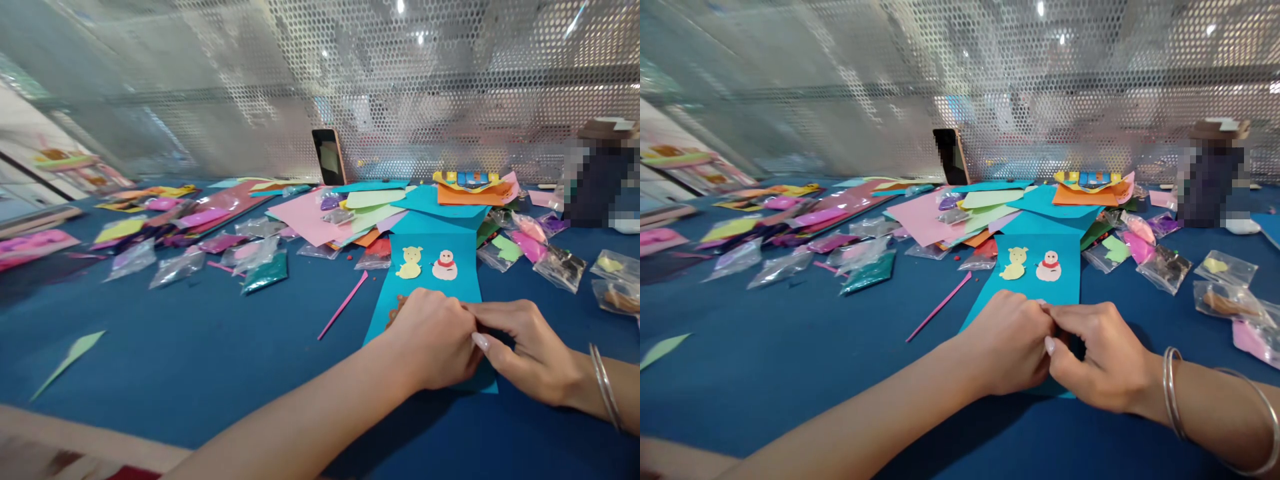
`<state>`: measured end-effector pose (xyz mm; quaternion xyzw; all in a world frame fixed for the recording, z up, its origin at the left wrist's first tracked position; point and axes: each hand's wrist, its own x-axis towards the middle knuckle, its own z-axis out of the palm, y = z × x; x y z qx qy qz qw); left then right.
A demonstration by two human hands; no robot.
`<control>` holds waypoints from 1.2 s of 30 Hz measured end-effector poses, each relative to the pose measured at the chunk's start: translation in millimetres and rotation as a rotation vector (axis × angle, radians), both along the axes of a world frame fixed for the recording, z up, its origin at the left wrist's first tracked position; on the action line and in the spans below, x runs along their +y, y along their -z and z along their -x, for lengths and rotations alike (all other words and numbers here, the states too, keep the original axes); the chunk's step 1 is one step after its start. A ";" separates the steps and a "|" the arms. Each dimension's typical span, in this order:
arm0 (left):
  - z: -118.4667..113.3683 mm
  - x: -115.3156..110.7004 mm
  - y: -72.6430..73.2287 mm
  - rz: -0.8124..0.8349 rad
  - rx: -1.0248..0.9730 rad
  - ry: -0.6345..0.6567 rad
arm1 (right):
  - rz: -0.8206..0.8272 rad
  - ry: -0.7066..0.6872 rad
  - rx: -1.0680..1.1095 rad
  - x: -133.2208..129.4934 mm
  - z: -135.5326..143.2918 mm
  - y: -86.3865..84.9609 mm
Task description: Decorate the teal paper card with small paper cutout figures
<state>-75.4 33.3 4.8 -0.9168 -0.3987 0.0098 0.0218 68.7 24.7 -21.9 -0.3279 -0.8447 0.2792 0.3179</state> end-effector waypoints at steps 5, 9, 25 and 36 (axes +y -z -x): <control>-0.4 -1.4 0.7 -0.003 0.015 0.007 | 0.015 0.014 -0.003 1.4 -0.7 -2.3; -0.6 -1.4 -0.9 0.009 0.026 0.008 | 0.030 -0.014 0.001 1.1 -0.4 -4.5; 0.1 -0.3 1.0 0.037 0.021 0.017 | 0.027 -0.018 0.020 0.2 1.7 -0.2; -0.7 -1.7 4.3 -0.032 0.026 0.039 | 0.011 -0.002 0.015 -0.4 0.7 -3.4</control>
